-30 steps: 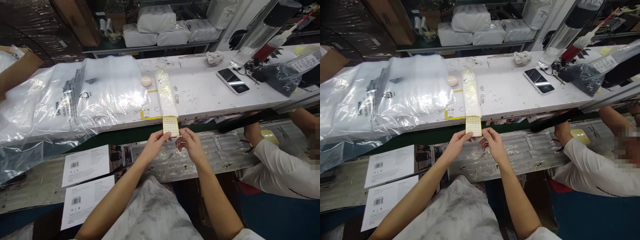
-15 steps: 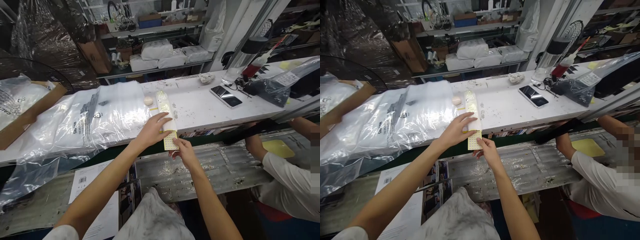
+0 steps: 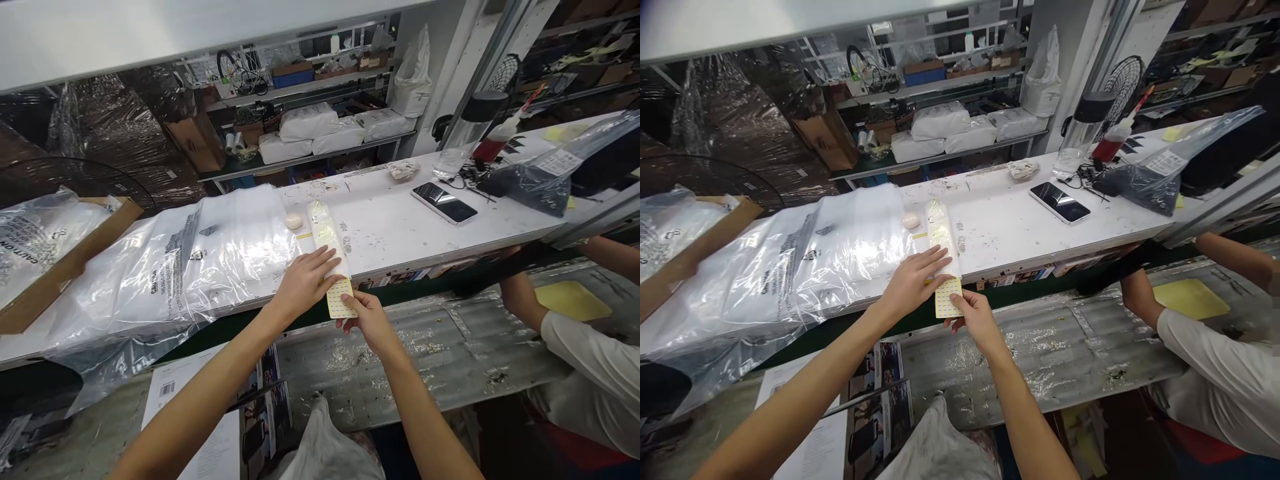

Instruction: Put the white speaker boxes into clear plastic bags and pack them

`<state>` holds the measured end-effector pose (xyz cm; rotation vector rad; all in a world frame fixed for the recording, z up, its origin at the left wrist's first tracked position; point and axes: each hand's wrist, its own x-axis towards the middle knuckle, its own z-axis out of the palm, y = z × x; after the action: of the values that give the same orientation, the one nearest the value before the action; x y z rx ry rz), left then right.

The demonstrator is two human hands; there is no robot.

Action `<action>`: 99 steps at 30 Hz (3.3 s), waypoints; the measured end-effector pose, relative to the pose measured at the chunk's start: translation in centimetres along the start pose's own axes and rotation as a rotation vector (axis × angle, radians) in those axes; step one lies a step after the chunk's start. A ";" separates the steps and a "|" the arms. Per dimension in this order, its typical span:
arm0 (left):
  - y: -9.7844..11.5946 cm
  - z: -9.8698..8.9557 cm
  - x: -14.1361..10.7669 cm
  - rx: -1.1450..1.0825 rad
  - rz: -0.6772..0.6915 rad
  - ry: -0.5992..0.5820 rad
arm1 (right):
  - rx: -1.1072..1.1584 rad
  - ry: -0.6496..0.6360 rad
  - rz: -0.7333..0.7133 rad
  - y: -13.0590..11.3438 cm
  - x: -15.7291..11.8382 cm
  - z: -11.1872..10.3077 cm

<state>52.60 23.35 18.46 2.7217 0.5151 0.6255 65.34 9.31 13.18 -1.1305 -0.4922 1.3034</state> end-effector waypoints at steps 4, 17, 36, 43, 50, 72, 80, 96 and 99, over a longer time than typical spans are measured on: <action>0.1 0.0 -0.2 -0.027 -0.011 0.010 | -0.004 -0.014 0.011 0.0 0.0 -0.1; -1.5 -1.4 1.6 0.051 0.145 -0.211 | 0.034 -0.042 0.073 -0.7 0.4 0.5; -1.4 -1.0 2.5 0.055 0.153 -0.259 | -0.019 0.006 0.147 0.9 -5.5 -1.0; -2.2 -0.6 3.0 0.044 0.121 -0.220 | -0.079 -0.052 0.209 1.3 -9.5 -1.3; 0.0 -3.5 1.8 -0.029 0.107 -0.208 | -0.586 -0.190 0.156 -1.6 -13.7 -2.9; 8.9 1.5 -6.5 -1.142 -0.573 0.066 | -0.401 -0.057 -0.253 -7.0 -9.7 -6.7; 8.6 0.1 -6.6 -0.750 -0.362 -0.060 | -0.060 0.181 -0.197 0.9 -8.4 -2.2; -1.0 -5.7 10.4 0.177 0.424 -0.711 | -0.129 -0.138 0.080 -2.9 -4.4 -3.3; -0.7 -5.1 10.5 0.093 0.479 -0.672 | -0.185 -0.157 0.106 -4.1 -4.4 -4.6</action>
<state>58.84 29.31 26.32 2.9119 -0.2816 -0.2454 70.03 4.10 16.08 -1.2253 -0.6878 1.4697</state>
